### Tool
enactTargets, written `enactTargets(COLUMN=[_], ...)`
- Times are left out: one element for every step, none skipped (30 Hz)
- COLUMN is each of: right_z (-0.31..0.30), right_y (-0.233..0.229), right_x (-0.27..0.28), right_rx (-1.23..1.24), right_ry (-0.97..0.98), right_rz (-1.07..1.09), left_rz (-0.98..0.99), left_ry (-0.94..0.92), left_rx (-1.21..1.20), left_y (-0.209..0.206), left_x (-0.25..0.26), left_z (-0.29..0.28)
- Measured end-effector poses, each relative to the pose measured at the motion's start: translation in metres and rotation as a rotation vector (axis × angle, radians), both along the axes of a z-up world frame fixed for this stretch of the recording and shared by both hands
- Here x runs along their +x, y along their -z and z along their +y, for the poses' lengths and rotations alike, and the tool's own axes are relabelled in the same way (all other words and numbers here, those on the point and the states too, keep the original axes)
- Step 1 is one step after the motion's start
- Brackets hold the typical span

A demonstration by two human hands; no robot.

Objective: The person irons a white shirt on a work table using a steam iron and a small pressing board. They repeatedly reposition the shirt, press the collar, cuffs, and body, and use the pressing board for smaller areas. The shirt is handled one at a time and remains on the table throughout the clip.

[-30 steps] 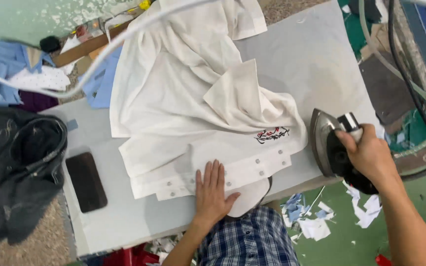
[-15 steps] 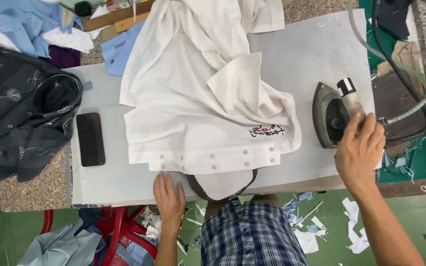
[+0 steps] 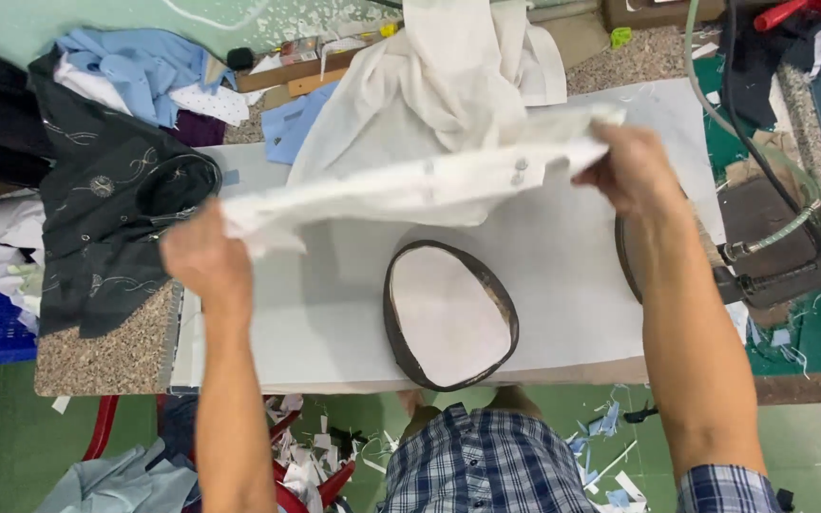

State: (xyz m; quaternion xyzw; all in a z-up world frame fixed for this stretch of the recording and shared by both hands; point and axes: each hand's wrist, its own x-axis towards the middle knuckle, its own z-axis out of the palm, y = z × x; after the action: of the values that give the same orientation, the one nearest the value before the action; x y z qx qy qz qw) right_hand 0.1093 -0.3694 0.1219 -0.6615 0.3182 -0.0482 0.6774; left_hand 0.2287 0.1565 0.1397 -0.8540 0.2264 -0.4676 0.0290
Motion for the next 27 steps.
enactTargets(right_z=[0.01, 0.019, 0.028, 0.036, 0.045, 0.051, 0.057, 0.062, 0.067, 0.071, 0.075, 0.084, 0.093, 0.103, 0.113, 0.122, 0.131, 0.137, 0.143, 0.149, 0.148, 0.147, 0.147, 0.15, 0.151, 0.152, 0.152], right_y=[-0.049, -0.097, -0.101, -0.103, -0.104, -0.094, -0.086, -0.078, -0.068, -0.057, -0.045, -0.046, -0.047, -0.049, -0.048, -0.047, -0.046, -0.035, -0.024, -0.013, 0.005, 0.023, 0.04, 0.048, 0.055, 0.061, 0.07], right_x=[0.007, 0.013, 0.015, 0.018, 0.017, 0.013, 0.011, 0.009, 0.005, 0.001, -0.006, -0.017, -0.028, -0.039, -0.049, -0.059, -0.07, -0.082, -0.096, -0.109, -0.122, -0.135, -0.148, -0.156, -0.163, -0.17, -0.175], right_rx=[0.152, 0.306, 0.305, 0.273, 0.242, 0.243, 0.197, 0.152, 0.152, 0.151, 0.149, 0.148, 0.052, -0.044, -0.044, 0.017, 0.078, 0.076, 0.046, 0.015, 0.017, -0.042, -0.101, -0.099, -0.117, -0.135, -0.137], right_ry=[0.098, 0.196, 0.193, 0.157, 0.125, 0.124, 0.102, 0.079, 0.081, 0.092, 0.106, 0.111, 0.113, 0.114, 0.116, 0.123, 0.131, 0.134, 0.143, 0.151, 0.155, 0.131, 0.103, 0.104, 0.094, 0.084, 0.083], right_rz=[-0.102, -0.205, -0.209, -0.216, -0.217, -0.214, -0.148, -0.083, -0.08, -0.019, 0.045, 0.053, 0.195, 0.338, 0.347, 0.383, 0.423, 0.435, 0.465, 0.495, 0.506, 0.54, 0.572, 0.582, 0.588, 0.594, 0.597], left_rz=[-0.096, -0.19, -0.194, -0.227, -0.252, -0.249, -0.199, -0.15, -0.146, -0.101, -0.051, -0.043, 0.013, 0.069, 0.077, 0.17, 0.266, 0.278, 0.404, 0.531, 0.541, 0.581, 0.62, 0.629, 0.632, 0.635, 0.639], left_ry=[0.006, 0.015, 0.012, 0.003, -0.003, -0.004, -0.021, -0.037, -0.036, -0.068, -0.095, -0.09, -0.052, -0.013, -0.009, -0.01, -0.01, -0.006, -0.003, 0.001, 0.007, 0.033, 0.057, 0.06, 0.053, 0.046, 0.047], left_rx=[-0.007, -0.014, -0.015, 0.017, 0.051, 0.052, 0.096, 0.14, 0.141, 0.176, 0.21, 0.21, 0.227, 0.243, 0.243, 0.257, 0.271, 0.27, 0.276, 0.283, 0.286, 0.285, 0.284, 0.287, 0.269, 0.25, 0.249], left_y=[-0.047, -0.094, -0.104, -0.113, -0.122, -0.106, -0.091, -0.075, -0.06, -0.044, -0.026, -0.022, -0.017, -0.013, 0.002, 0.018, 0.034, 0.053, 0.07, 0.087, 0.097, 0.106, 0.115, 0.118, 0.122, 0.126, 0.14], left_x=[0.002, 0.004, -0.005, -0.014, -0.024, -0.034, -0.042, -0.05, -0.061, -0.071, -0.082, -0.096, -0.112, -0.128, -0.144, -0.16, -0.178, -0.202, -0.223, -0.245, -0.262, -0.28, -0.299, -0.309, -0.32, -0.331, -0.336], left_z=[0.0, 0.001, 0.006, 0.01, 0.015, 0.026, 0.036, 0.046, 0.053, 0.061, 0.067, 0.068, 0.071, 0.073, 0.084, 0.094, 0.104, 0.116, 0.128, 0.14, 0.144, 0.148, 0.153, 0.152, 0.15, 0.148, 0.154])
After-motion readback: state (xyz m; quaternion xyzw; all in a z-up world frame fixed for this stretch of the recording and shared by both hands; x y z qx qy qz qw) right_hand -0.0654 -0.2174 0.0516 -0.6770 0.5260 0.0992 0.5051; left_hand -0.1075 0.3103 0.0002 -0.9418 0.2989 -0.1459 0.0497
